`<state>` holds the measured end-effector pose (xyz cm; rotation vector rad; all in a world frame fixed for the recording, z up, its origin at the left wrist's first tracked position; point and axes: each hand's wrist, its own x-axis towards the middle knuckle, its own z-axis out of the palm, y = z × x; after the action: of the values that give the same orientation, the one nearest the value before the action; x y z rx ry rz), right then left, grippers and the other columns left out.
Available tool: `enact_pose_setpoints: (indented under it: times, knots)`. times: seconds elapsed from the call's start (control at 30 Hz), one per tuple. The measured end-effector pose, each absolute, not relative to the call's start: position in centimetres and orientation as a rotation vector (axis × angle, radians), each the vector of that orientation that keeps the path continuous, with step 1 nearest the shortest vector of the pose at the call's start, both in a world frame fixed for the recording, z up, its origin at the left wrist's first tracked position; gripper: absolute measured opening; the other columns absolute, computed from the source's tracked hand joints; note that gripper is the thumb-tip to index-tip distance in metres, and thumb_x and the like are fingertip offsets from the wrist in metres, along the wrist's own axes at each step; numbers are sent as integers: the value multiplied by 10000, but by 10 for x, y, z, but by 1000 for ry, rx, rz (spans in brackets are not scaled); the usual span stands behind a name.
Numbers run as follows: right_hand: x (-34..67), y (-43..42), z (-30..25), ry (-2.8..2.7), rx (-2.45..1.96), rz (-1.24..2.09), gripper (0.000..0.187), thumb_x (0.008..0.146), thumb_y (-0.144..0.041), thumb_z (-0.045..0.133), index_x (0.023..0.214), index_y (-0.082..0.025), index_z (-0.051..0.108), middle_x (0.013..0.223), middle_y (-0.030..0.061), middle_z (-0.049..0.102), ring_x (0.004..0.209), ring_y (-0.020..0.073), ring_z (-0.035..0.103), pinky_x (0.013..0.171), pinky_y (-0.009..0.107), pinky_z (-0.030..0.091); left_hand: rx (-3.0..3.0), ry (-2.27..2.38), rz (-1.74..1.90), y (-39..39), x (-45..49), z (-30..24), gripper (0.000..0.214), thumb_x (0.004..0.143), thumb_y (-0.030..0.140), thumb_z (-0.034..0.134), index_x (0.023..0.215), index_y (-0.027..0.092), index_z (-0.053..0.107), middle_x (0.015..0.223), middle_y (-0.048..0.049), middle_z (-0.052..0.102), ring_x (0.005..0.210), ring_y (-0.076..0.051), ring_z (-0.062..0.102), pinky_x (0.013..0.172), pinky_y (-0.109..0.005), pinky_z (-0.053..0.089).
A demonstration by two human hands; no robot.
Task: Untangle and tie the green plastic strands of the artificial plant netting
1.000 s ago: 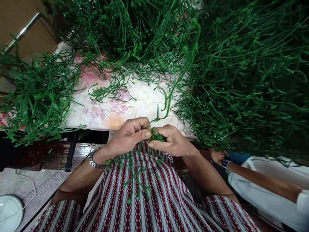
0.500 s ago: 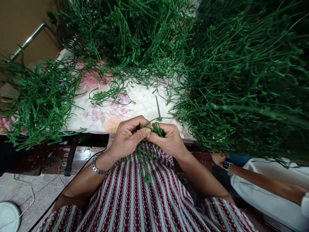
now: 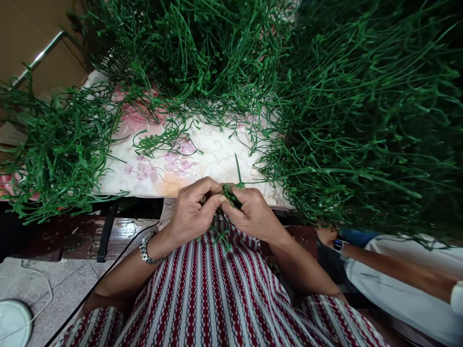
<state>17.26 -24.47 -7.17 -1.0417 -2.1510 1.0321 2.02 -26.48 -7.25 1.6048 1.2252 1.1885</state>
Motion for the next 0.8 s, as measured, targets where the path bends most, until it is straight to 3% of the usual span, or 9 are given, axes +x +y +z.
enact_pose_setpoints:
  times: [0.1,0.27,0.43,0.6,0.7,0.8]
  knots:
    - [170,-247,-73,-2098,-1143,1024,239,812,-211,456,598,-183,353,535,-60,329,495,60,311,500,199,263,1714,1275,1249,-266,22,-71,89,772,108,545,703,160,524,642,22,527,602,-78,473,567,-184,366]
    - [174,-242,-64,-2253,-1177,1024,221,807,-223,451,607,-180,368,527,-61,326,483,60,292,506,208,230,1658,1282,996,-266,14,-67,59,815,182,503,758,171,497,640,30,496,565,-83,445,551,-201,353]
    - [178,-236,-48,-2702,-1183,827,182,834,-284,440,718,-153,489,555,-18,469,482,85,339,513,238,198,1842,1210,664,-259,2,-58,109,811,225,504,724,160,521,625,28,492,574,-94,430,544,-212,314]
    - [177,-232,-41,-2913,-1077,748,104,796,-201,443,763,-143,522,570,6,530,459,89,351,507,256,170,1900,1131,534,-254,-4,-55,224,782,165,509,560,145,485,545,30,430,517,-88,377,513,-223,259]
    - [179,-226,-42,-2847,-889,1025,97,783,-172,447,712,-148,510,558,-15,485,471,70,329,499,235,197,1749,950,506,-252,-7,-56,198,768,110,483,587,140,558,537,25,430,512,-87,376,504,-220,264]
    - [181,-219,-47,-2587,-539,1549,155,787,-177,466,634,-150,471,547,-45,405,484,49,294,481,191,241,1565,730,500,-251,-10,-59,218,780,184,512,586,136,598,533,12,434,508,-91,362,488,-224,277]
